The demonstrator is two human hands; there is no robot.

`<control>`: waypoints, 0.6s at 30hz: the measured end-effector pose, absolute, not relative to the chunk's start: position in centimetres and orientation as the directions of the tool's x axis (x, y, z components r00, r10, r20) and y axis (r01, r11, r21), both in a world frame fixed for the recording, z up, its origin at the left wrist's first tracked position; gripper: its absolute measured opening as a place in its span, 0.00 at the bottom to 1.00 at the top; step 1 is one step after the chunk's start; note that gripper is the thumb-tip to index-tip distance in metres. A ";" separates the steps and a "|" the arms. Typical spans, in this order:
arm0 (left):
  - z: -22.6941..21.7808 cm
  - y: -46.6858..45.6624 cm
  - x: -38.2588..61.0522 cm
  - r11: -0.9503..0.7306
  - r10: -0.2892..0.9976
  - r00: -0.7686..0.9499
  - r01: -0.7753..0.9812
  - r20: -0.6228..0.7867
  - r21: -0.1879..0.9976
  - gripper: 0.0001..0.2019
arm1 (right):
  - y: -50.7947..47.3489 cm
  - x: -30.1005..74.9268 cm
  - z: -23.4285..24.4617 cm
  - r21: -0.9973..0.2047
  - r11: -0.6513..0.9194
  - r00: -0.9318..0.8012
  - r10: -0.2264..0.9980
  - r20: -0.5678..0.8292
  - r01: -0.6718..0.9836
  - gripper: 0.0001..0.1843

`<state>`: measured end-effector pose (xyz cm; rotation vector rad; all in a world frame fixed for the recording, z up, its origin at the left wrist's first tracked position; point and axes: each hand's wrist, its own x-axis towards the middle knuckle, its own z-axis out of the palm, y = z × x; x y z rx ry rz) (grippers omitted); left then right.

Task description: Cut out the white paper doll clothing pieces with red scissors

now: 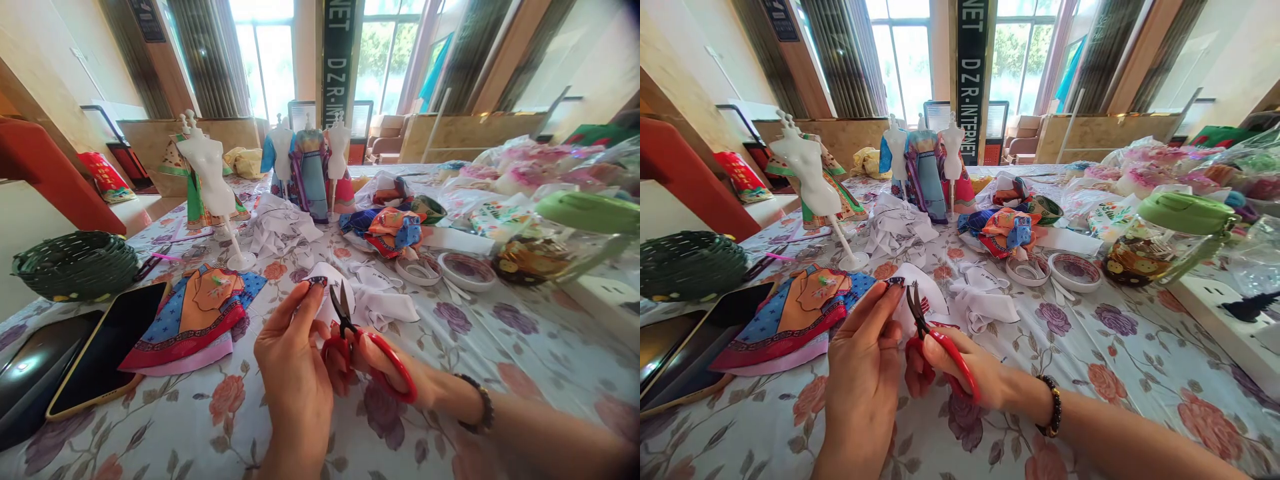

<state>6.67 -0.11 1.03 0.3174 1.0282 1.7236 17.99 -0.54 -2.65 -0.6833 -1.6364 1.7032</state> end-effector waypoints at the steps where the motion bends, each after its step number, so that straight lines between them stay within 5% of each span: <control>1: 1.0 -0.1 6.6 -0.079 0.873 -0.410 -0.652 -0.263 0.755 0.07 | -0.5 18.0 -2.5 -0.996 0.012 -0.637 0.768 0.069 -0.093 0.30; 18: 1.5 -0.4 6.9 -0.109 0.850 -0.450 -0.661 -0.276 0.742 0.09 | -0.3 18.3 -3.2 -0.999 0.051 -0.636 0.770 0.048 -0.013 0.28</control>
